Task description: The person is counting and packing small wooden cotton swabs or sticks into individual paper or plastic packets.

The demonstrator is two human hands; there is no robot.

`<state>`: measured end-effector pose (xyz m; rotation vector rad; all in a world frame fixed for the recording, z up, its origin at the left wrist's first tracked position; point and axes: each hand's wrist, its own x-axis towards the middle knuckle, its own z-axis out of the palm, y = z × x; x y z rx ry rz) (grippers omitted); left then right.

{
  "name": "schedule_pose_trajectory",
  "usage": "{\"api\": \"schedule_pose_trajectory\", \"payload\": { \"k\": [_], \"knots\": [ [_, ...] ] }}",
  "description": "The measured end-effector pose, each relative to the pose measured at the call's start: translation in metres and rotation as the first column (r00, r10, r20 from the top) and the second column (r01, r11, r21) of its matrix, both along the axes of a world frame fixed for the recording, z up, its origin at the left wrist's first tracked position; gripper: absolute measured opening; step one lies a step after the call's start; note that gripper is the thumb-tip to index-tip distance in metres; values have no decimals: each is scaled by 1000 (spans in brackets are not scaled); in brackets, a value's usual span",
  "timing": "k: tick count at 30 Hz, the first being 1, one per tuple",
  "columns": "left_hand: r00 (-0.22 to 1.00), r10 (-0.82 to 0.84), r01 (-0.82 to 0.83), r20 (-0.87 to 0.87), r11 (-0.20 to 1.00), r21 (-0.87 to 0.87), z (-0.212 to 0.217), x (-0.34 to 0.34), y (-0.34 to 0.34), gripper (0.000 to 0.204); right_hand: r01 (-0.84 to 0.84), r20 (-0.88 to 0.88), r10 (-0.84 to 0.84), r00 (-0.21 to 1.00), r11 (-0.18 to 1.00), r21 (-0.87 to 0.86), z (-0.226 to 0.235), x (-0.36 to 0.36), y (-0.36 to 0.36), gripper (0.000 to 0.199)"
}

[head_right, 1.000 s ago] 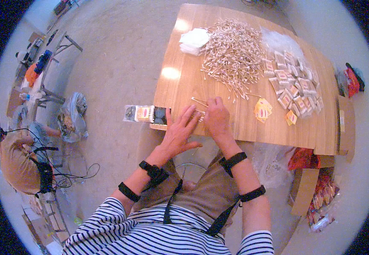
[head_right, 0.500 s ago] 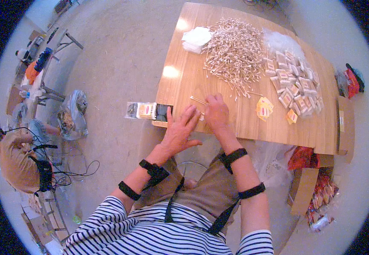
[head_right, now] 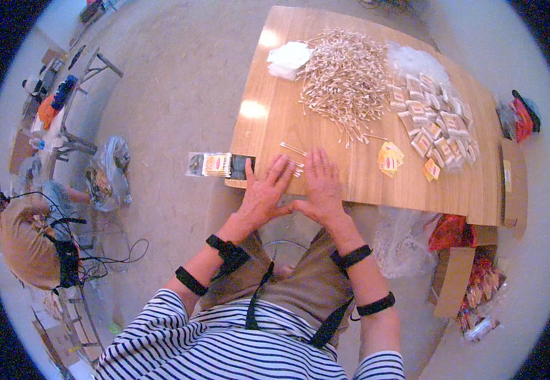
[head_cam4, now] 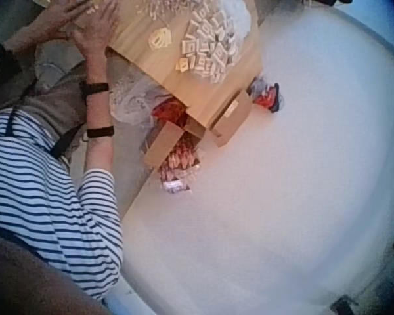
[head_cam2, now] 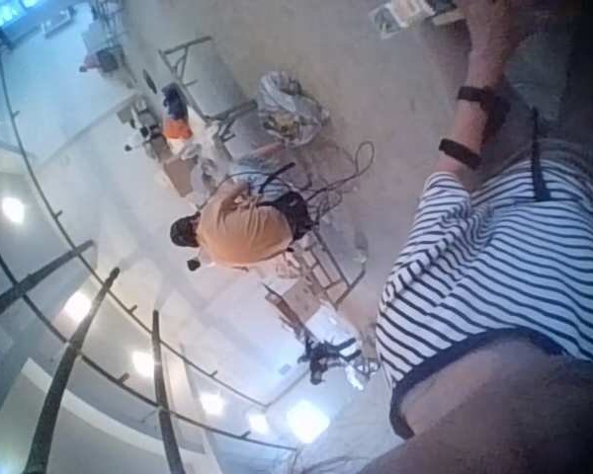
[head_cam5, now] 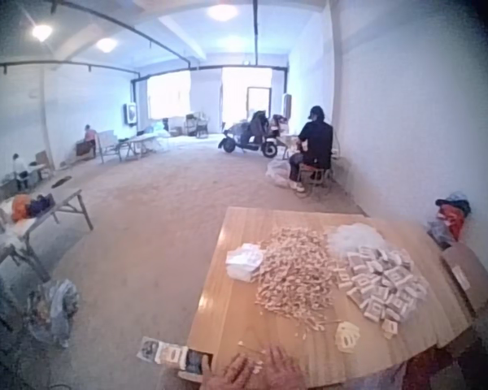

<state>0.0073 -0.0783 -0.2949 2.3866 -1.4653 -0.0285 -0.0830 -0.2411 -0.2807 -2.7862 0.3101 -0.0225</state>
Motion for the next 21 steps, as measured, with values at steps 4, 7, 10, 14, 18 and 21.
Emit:
{"api": "schedule_pose_trajectory", "payload": {
  "k": [4, 7, 10, 14, 18, 21],
  "knots": [
    [999, -13, 9, 52, 996, 93, 4, 5, -2, 111, 15, -16, -16, 1000, 1000, -21, -8, 3, 7, 120],
    [998, -38, 29, 53, 987, 160, 18, 12, -6, 124, 27, -18, -29, 999, 996, -79, -10, 3, 11, 119],
    [997, -52, 43, 51, 985, 165, 19, 26, -14, 130, 31, 0, -31, 1000, 996, -80, -7, 4, 15, 116],
    [999, -45, 44, 2, 978, 206, 16, 26, -15, 134, 52, 3, -51, 999, 996, -72, -8, 5, 18, 113],
    [999, -49, 45, 22, 984, 170, 5, 15, -4, 131, 52, 67, -51, 996, 999, -17, -9, 6, 22, 108],
    [999, -35, 29, 41, 991, 130, 0, 11, 2, 128, 64, 63, -57, 996, 993, -102, -15, 11, 41, 105]
  ]
}}
